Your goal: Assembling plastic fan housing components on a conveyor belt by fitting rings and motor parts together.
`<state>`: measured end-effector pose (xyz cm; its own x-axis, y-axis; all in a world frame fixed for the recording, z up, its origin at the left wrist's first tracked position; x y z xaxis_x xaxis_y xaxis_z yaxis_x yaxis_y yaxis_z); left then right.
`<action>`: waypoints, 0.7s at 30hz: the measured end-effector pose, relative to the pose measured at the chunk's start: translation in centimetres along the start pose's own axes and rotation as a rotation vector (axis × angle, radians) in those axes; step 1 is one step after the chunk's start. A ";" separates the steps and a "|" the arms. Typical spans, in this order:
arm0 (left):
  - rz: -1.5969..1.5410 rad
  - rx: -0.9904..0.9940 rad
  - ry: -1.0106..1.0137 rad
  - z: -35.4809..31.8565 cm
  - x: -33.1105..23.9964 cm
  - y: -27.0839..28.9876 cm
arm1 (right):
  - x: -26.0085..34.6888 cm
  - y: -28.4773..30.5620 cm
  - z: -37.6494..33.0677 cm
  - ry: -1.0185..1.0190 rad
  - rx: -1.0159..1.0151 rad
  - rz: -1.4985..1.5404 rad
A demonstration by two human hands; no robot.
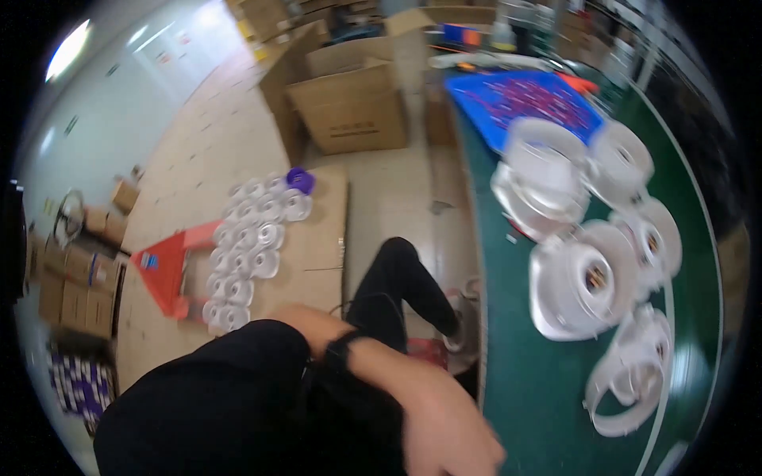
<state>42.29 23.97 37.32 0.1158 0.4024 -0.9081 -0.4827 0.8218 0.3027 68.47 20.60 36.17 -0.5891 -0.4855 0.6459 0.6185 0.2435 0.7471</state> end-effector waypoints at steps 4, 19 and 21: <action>-0.421 -0.768 0.324 -22.0 3.8 -0.6 | 6.1 -7.4 6.4 0.162 0.123 -0.241; -0.356 -2.057 2.546 -75.3 15.2 -57.7 | 20.9 -29.8 18.0 0.475 0.619 -0.343; -0.019 -2.127 2.589 -78.9 16.1 -56.5 | 23.5 -35.0 20.9 0.498 0.525 -0.312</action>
<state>2.96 -47.83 -17.21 0.5925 -0.8016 -0.0802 -0.1033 -0.1744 0.9792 22.07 18.18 28.47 -0.3160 -0.8856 0.3403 0.0629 0.3384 0.9389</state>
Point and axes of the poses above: each hand's wrist, its own z-axis towards the middle knuckle, its own y-axis out of the back of the hand, x = y × z, the point moved 9 cm from there along z, towards the middle knuckle, and after that the axes turned 8 degrees about -z, right-handed, at the moved point
